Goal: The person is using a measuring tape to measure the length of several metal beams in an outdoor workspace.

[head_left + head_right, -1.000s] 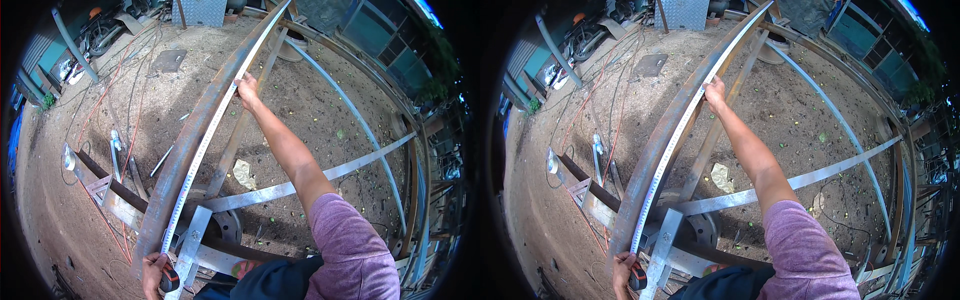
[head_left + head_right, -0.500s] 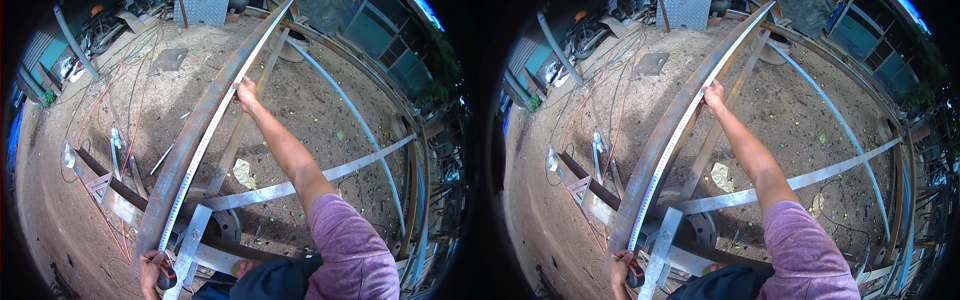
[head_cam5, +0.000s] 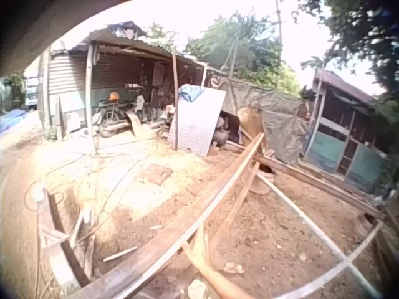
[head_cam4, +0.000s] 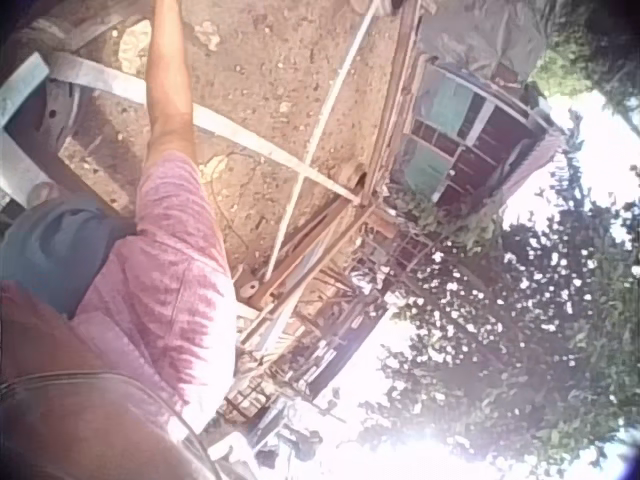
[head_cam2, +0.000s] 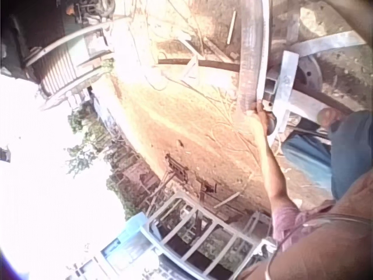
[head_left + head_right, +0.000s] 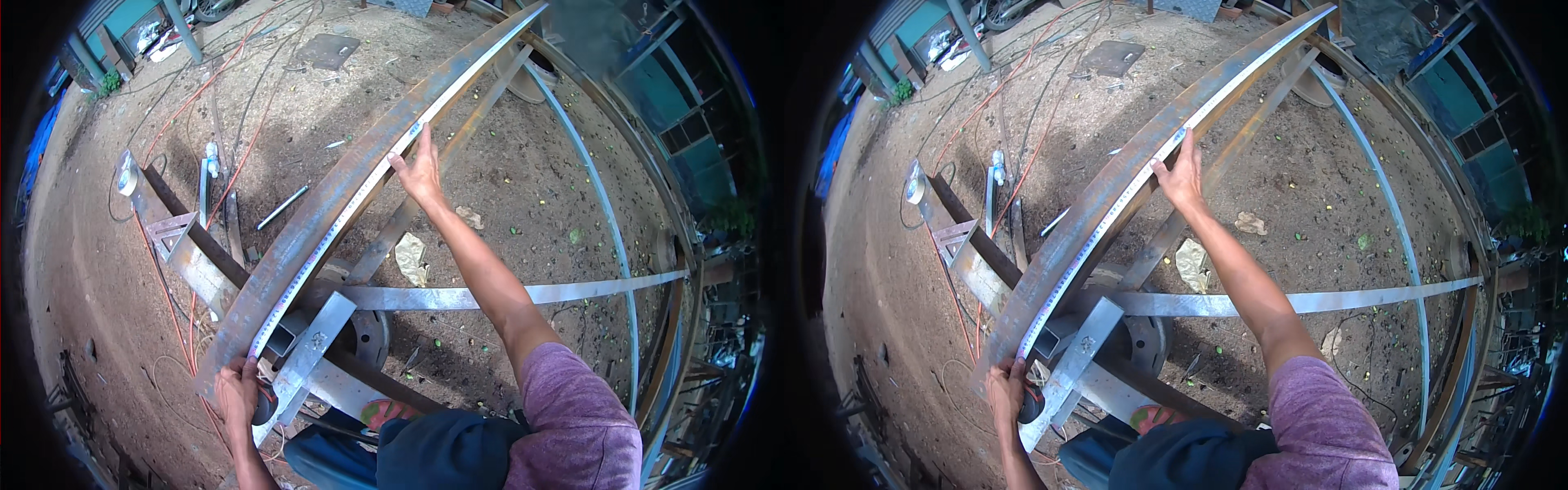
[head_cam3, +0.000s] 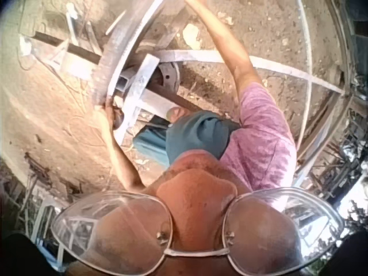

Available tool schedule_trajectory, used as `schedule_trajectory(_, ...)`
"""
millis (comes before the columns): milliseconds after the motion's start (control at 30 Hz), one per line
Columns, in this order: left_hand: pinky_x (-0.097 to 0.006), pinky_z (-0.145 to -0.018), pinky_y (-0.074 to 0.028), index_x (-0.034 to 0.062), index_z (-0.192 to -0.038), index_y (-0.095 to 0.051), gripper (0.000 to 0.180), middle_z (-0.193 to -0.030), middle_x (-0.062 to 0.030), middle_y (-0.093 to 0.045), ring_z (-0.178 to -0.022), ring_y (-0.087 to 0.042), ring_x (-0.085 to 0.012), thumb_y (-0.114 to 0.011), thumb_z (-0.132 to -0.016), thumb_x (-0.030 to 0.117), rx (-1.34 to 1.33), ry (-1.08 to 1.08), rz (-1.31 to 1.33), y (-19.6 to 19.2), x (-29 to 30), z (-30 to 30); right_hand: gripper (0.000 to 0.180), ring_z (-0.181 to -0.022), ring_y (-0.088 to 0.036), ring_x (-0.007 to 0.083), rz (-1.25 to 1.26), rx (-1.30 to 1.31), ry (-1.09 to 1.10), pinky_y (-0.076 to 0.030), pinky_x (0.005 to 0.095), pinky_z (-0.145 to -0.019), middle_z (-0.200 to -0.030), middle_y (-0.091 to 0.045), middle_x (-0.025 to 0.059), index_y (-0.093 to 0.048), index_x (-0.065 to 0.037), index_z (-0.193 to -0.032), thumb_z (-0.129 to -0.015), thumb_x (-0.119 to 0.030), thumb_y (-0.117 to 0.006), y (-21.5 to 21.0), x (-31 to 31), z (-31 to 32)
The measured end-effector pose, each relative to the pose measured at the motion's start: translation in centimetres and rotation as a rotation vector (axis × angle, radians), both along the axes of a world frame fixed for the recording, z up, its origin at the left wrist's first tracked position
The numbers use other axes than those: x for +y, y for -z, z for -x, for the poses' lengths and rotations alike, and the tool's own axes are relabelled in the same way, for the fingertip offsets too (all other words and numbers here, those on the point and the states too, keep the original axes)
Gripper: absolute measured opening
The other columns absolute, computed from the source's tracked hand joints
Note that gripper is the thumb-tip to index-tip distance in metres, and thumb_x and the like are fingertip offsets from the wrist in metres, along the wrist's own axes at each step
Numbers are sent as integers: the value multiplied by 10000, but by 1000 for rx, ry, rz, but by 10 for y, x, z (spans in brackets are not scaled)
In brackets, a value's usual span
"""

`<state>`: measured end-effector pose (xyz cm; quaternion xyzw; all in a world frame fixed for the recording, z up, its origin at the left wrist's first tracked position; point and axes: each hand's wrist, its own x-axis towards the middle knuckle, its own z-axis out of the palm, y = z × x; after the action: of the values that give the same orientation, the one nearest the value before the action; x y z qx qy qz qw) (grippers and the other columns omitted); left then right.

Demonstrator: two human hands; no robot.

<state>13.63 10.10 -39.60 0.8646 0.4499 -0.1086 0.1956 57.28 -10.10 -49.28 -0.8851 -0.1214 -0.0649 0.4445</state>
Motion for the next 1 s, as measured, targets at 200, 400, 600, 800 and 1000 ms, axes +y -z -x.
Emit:
schedule_trajectory(200, -463, -772, -524, 83, -925, -748, 308, -777, -202, -697, -775, -682, -384, -596, -927, 351, -140, 20, -80, 27, -1, -12, 429, -1183, -510, 371, 188, -579, -704, -369, 501, -1030, -1218, -576, 150, -683, -79, -1137, -763, -256, -796, -49, 10, 76)
schedule_trajectory(400, -459, -777, -522, 79, -957, -747, 337, -761, -194, -693, -802, -682, -388, -580, -942, 371, -103, -47, -66, 24, 0, 3, 353, -1020, -597, 303, 115, -480, -1277, -425, 429, -918, -1055, -618, 95, -679, -83, -1050, -730, -167, -801, -48, 69, 180)
schedule_trajectory(600, -481, -774, -522, 91, -921, -743, 321, -778, -203, -693, -803, -679, -395, -573, -941, 363, -90, -64, -82, 28, -6, 2, 239, -957, -592, 257, 78, -456, -1280, -418, 387, -839, -993, -631, 64, -679, -84, -1008, -788, -151, -745, -37, 92, 202)
schedule_trajectory(800, -473, -736, -545, 62, -899, -747, 346, -762, -241, -685, -755, -688, -403, -593, -920, 371, -144, -127, -107, 30, -7, 6, 91, -853, -580, 235, 40, -421, -1303, -393, 376, -765, -881, -630, 32, -667, -87, -865, -796, -119, -718, -28, 105, 215)
schedule_trajectory(1000, -487, -743, -538, 45, -874, -725, 379, -788, -245, -689, -779, -684, -416, -587, -926, 394, -130, -188, -55, 33, -8, 6, 77, -805, -583, 234, 21, -404, -1263, -378, 366, -742, -803, -623, 29, -640, -78, -786, -798, -111, -709, -25, 112, 220)
